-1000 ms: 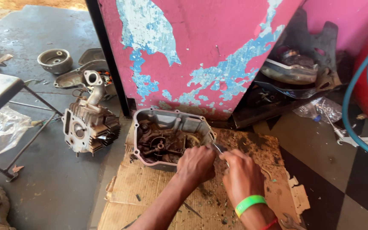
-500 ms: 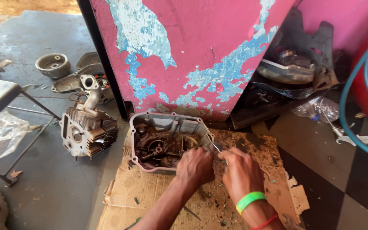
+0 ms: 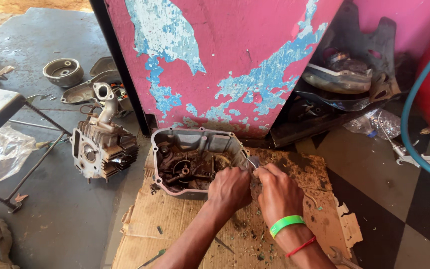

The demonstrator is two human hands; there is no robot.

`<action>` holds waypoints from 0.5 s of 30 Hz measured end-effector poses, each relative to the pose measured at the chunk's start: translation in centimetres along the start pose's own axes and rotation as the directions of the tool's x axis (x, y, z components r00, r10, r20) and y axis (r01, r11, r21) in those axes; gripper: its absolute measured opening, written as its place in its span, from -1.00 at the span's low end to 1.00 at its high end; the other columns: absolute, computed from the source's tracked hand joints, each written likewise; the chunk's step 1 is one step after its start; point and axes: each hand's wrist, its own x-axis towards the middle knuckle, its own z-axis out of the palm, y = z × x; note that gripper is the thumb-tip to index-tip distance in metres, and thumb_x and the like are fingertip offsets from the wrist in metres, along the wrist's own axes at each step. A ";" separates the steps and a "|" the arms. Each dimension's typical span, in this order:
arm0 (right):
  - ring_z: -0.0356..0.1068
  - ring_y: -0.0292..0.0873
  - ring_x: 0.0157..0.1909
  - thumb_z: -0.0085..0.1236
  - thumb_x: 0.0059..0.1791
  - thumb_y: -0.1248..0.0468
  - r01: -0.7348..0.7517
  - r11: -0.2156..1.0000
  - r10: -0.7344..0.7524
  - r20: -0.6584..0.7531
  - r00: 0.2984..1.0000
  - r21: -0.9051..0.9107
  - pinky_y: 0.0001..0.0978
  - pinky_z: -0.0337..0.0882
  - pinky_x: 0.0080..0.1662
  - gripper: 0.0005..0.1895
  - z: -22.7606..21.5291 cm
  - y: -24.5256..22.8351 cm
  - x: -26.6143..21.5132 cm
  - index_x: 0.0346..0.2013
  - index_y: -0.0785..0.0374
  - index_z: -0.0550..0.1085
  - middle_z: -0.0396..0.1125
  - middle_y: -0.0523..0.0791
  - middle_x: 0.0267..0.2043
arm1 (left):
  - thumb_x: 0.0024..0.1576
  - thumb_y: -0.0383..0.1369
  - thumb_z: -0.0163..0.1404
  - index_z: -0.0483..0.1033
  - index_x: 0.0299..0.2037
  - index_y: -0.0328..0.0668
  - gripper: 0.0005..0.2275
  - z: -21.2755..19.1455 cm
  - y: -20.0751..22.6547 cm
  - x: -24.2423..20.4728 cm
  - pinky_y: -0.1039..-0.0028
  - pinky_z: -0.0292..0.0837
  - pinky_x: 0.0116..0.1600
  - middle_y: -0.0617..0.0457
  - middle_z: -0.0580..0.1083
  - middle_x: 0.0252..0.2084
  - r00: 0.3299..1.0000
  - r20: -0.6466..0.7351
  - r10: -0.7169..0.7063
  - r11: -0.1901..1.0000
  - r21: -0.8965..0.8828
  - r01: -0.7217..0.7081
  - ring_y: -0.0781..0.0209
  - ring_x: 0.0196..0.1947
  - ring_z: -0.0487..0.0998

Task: The person scrapes residue from the mating surface of a motorcycle engine case using a metal tool.

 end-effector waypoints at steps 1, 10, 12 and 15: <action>0.48 0.13 -0.10 0.09 -0.22 0.57 0.001 1.000 -0.001 0.005 1.000 -0.002 -0.02 0.48 -0.10 -0.59 0.1 0.0 -0.1 -0.17 0.15 0.59 0.46 -0.13 -0.05 | -0.07 -0.49 0.13 0.58 -0.35 -0.35 -0.88 -0.1 0.2 -0.1 0.11 0.59 -0.15 -0.28 0.57 -0.30 1.000 0.008 -0.025 0.999 -0.026 0.025 -0.26 -0.22 0.64; 0.46 0.15 -0.07 0.10 -0.24 0.57 -0.030 0.999 0.029 0.025 0.999 0.014 0.00 0.47 -0.08 -0.57 -0.4 -0.3 0.5 -0.14 0.17 0.59 0.45 -0.09 -0.07 | -0.04 -0.50 0.11 0.59 -0.34 -0.37 -0.89 -0.3 0.4 0.1 0.12 0.60 -0.16 -0.29 0.57 -0.28 0.999 0.007 -0.038 0.999 -0.006 0.038 -0.24 -0.21 0.65; 0.46 0.15 -0.07 0.10 -0.22 0.57 -0.036 0.999 0.035 0.039 0.999 0.008 0.00 0.47 -0.07 -0.58 -0.4 -0.1 0.9 -0.15 0.16 0.60 0.46 -0.08 -0.08 | -0.03 -0.50 0.10 0.59 -0.33 -0.38 -0.89 -0.1 0.5 0.0 0.12 0.60 -0.16 -0.28 0.58 -0.27 0.999 0.013 -0.053 0.999 -0.009 0.053 -0.24 -0.21 0.65; 0.46 0.15 -0.05 0.10 -0.20 0.56 -0.033 0.999 0.033 0.042 0.999 0.012 0.01 0.46 -0.04 -0.60 -0.6 0.6 1.6 -0.18 0.12 0.62 0.47 -0.08 -0.10 | -0.01 -0.49 0.10 0.59 -0.34 -0.37 -0.91 -0.2 0.9 0.0 0.11 0.58 -0.13 -0.27 0.58 -0.27 0.999 0.001 -0.037 0.999 -0.002 0.037 -0.24 -0.21 0.64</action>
